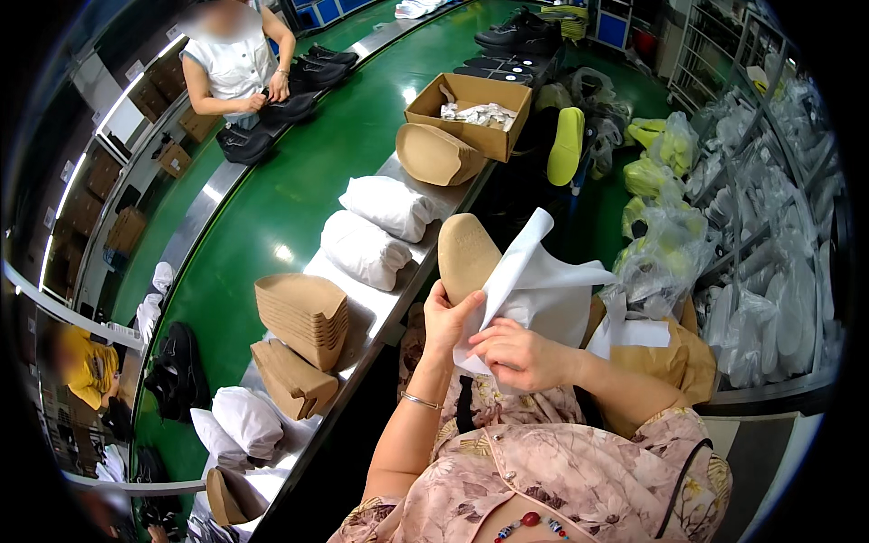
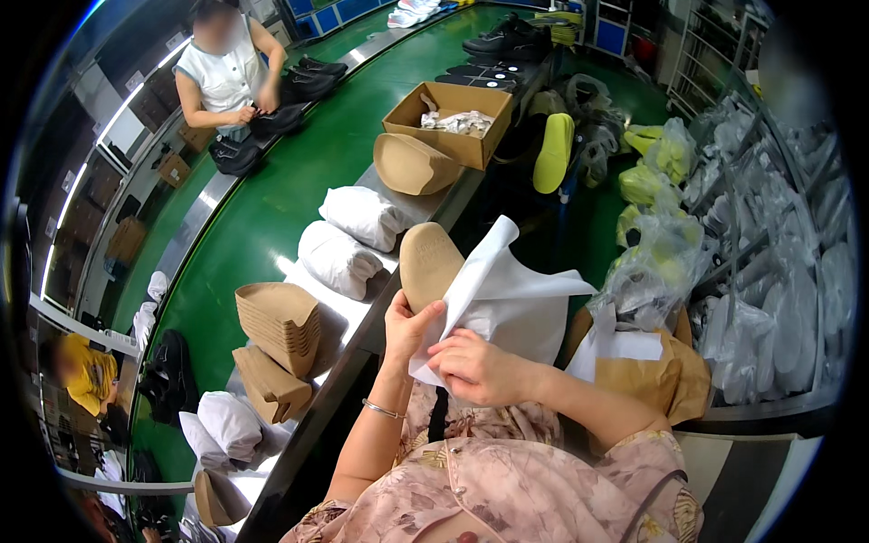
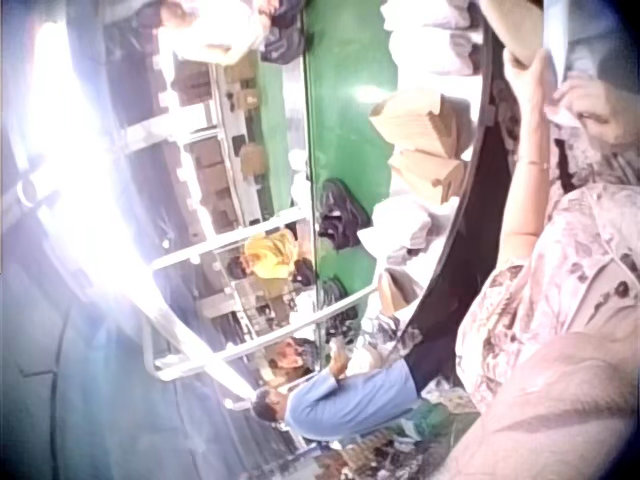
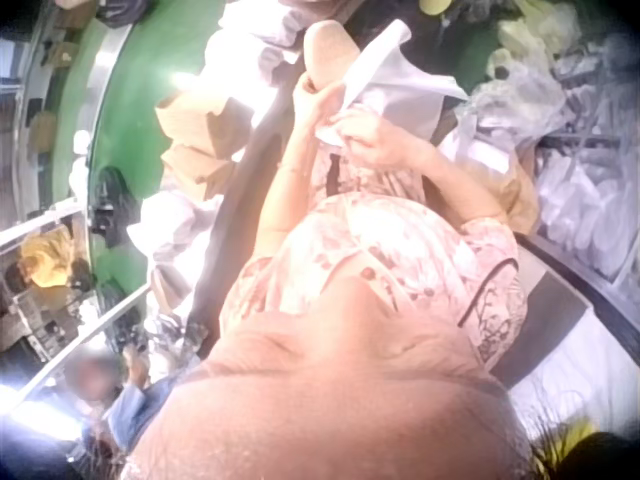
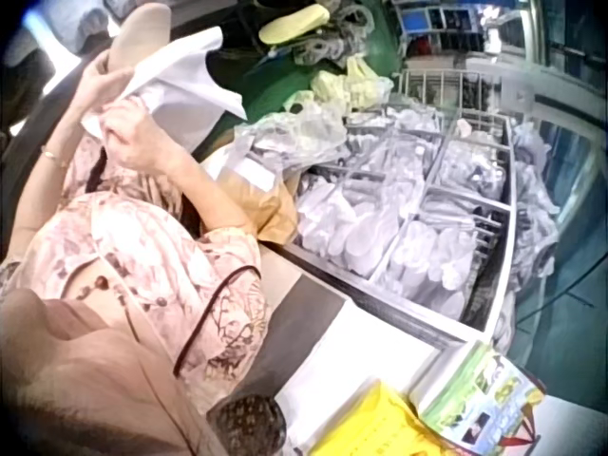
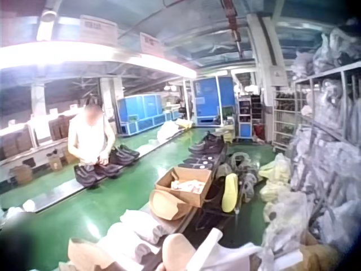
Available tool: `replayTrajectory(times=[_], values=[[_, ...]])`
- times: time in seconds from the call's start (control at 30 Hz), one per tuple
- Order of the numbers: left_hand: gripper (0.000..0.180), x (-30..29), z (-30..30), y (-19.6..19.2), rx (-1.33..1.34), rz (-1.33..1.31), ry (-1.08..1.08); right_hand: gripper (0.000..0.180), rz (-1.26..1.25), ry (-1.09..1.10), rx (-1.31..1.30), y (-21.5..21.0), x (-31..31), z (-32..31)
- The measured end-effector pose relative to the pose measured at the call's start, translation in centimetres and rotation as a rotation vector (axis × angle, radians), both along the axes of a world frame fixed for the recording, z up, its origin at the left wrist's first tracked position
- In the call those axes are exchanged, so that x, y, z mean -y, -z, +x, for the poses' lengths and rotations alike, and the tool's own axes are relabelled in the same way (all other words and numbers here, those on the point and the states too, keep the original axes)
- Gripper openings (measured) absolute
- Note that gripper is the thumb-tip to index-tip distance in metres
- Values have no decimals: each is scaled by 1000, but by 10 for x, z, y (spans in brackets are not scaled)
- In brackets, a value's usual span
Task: The person wraps individual shoe inserts in white paper and places them on a metal workbench.
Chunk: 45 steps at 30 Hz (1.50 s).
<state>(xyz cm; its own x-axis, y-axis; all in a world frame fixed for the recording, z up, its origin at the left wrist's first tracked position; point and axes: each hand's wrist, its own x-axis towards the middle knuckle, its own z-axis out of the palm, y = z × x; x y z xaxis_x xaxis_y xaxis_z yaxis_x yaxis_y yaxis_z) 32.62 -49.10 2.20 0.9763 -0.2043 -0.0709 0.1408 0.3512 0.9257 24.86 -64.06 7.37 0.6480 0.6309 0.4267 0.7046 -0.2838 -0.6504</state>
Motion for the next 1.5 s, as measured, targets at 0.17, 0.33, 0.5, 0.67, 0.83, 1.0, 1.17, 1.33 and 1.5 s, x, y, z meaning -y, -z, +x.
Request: replayTrajectory(times=[0.17,0.33,0.5,0.67,0.83,1.0,1.17,1.33,1.5], values=[[37,-2,-7,-8,95,41,-78,18,203,383,-215,-33,40,18],[31,-1,-13,-19,149,94,-23,39,232,723,-430,-8,117,97],[28,-12,-17,-21,186,110,-40,39,146,344,-882,-11,110,94],[32,-18,-17,-17,164,175,-26,55,110,337,-1073,-29,105,74],[25,-6,-18,-19,300,139,-85,38,454,360,-1342,9,105,54],[25,-10,-9,-11,327,300,-133,50,586,428,-1418,-37,91,40],[26,-6,-6,-12,274,264,-113,47,393,338,-874,-48,92,32],[23,-10,2,-1,7,-51,137,11,62,496,-367,-58,75,38],[18,-22,12,18,-206,-324,325,17,-105,-118,-684,-99,60,51]])
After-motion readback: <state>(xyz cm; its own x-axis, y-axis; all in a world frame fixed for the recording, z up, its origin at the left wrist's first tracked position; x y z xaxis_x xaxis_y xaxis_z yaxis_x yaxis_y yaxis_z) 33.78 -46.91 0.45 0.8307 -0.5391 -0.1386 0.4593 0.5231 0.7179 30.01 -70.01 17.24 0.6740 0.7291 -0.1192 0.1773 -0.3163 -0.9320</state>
